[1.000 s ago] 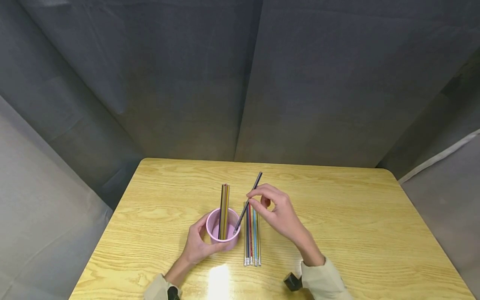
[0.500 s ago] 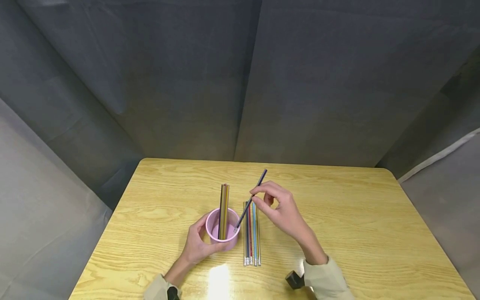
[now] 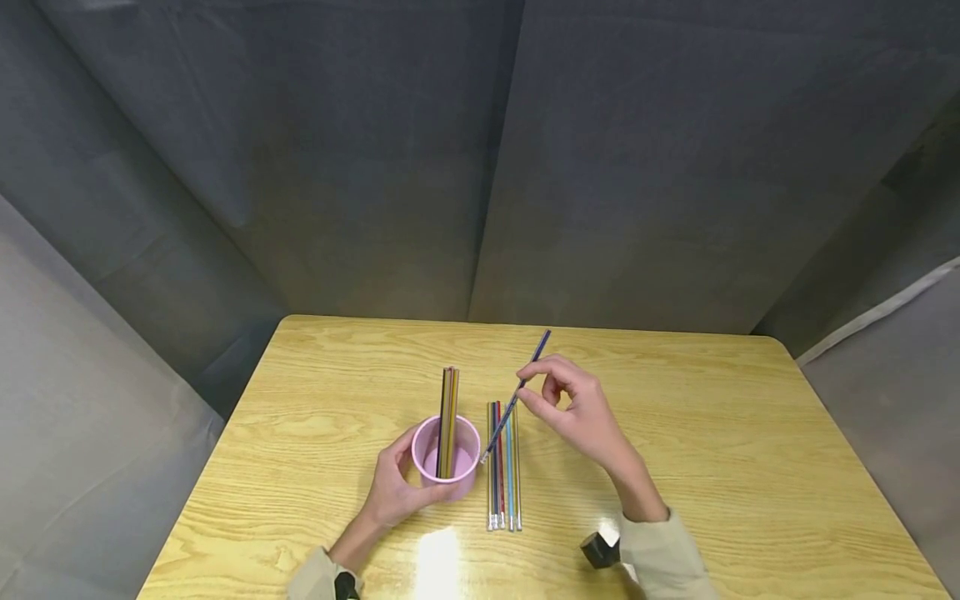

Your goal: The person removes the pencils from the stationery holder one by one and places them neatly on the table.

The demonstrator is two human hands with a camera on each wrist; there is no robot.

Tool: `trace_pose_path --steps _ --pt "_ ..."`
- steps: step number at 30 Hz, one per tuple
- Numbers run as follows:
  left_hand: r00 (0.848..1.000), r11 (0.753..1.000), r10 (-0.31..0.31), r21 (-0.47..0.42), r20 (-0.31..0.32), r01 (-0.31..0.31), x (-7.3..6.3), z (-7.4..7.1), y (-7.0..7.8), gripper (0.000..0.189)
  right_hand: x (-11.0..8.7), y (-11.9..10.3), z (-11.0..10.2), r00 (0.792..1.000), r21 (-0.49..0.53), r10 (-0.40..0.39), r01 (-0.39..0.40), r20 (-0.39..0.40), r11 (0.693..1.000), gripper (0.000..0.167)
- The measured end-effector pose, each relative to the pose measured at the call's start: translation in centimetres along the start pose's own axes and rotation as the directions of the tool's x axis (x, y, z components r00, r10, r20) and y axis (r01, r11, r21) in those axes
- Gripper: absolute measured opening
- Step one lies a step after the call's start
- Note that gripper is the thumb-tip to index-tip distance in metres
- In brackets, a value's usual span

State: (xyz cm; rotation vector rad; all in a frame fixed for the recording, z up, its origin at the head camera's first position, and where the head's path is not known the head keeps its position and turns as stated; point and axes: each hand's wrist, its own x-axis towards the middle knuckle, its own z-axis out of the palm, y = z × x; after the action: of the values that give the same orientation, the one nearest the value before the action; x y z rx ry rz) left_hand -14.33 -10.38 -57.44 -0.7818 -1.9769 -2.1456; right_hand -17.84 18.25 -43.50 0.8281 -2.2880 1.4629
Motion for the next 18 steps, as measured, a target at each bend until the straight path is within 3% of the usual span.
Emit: trace_pose_path --steps 5,10,14,18 --pt "1.0 1.0 0.003 -0.008 0.002 -0.003 0.0 0.0 -0.2 0.089 0.1 0.1 -0.6 0.998 -0.014 0.029 -0.028 0.057 1.0 0.023" --pt "1.0 1.0 -0.005 -0.011 -0.001 0.005 0.0 0.0 -0.3 0.088 -0.4 1.7 -1.0 0.985 -0.041 0.086 -0.081 0.151 0.996 0.021" --pt "1.0 1.0 0.004 -0.014 0.001 -0.004 0.0 0.0 -0.3 0.087 -0.9 3.5 -1.3 0.954 -0.028 0.174 -0.172 0.245 0.985 0.017" --pt "1.0 1.0 0.007 -0.016 0.005 -0.007 0.1 0.0 -0.3 0.088 -1.2 5.0 -1.6 0.903 -0.036 0.271 -0.275 0.333 0.961 0.011"
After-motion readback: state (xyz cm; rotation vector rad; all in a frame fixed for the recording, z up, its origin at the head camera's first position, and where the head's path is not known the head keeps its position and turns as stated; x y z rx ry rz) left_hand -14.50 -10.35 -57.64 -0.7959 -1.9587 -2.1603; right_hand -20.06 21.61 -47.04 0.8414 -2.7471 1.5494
